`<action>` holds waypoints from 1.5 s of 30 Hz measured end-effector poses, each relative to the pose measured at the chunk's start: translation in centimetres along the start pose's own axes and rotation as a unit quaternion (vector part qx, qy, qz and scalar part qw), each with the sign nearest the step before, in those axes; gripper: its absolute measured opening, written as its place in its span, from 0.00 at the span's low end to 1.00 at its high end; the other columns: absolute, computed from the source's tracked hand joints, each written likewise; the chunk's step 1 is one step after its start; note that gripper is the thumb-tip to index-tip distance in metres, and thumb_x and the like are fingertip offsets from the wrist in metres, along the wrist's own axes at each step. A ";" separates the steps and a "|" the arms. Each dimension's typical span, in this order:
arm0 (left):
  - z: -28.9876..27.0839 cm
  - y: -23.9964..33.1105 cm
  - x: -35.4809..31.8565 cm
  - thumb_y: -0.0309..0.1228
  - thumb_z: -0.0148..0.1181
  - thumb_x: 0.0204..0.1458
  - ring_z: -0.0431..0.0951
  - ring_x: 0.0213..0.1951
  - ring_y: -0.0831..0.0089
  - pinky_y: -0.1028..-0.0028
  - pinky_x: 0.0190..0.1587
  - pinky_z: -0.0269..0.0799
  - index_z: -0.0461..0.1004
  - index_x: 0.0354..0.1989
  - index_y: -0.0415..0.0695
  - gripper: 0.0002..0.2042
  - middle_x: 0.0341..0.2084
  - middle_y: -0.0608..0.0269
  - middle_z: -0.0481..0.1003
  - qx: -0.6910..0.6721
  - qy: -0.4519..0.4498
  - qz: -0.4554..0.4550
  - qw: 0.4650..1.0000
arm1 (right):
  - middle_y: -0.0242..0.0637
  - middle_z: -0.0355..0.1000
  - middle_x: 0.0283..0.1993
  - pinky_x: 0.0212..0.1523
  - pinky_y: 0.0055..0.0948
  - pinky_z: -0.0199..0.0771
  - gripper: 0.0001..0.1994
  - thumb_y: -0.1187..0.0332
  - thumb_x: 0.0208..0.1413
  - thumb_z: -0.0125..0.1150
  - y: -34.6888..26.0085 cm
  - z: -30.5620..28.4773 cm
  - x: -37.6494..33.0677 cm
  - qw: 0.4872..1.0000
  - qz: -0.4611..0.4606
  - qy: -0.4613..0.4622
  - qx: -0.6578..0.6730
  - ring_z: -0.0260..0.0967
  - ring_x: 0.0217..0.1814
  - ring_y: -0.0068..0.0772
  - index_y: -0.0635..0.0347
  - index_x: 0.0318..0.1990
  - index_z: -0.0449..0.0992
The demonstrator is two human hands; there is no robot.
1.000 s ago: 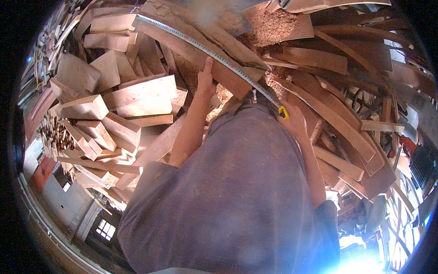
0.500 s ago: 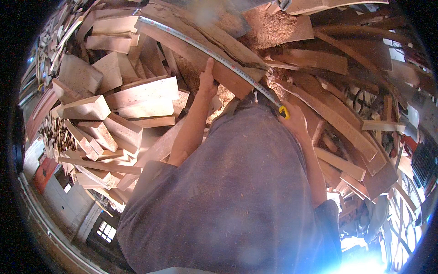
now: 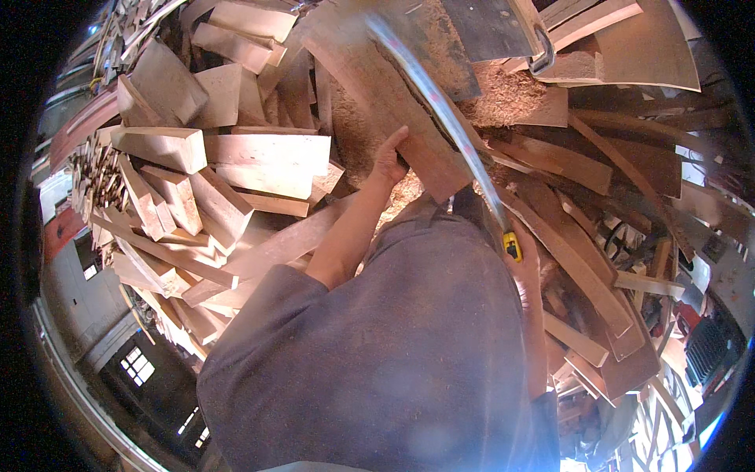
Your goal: The person processes various wood planks by running them across a jointer table and measuring them with a tape measure.
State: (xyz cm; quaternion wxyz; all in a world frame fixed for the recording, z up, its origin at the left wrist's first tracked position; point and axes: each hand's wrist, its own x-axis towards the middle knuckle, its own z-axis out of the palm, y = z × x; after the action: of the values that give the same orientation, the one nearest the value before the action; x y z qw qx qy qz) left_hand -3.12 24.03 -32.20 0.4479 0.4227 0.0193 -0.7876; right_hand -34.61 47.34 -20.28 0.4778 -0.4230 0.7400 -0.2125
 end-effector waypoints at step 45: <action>19.3 19.7 -22.1 0.41 0.58 0.59 0.82 0.50 0.60 0.62 0.55 0.80 0.71 0.61 0.36 0.26 0.50 0.51 0.79 0.228 -0.074 0.188 0.953 | 0.48 0.69 0.66 0.68 0.34 0.63 0.45 0.67 0.47 0.65 -29.1 -4.3 7.4 0.892 -0.414 -0.101 0.150 0.67 0.67 0.38 0.62 0.76 0.56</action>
State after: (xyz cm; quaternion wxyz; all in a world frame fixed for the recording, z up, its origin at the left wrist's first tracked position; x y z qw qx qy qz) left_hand 3.92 19.62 2.12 0.4799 0.4498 -0.2737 -0.7018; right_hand -27.50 24.77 -1.25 0.4769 -0.6333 0.4049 -0.4556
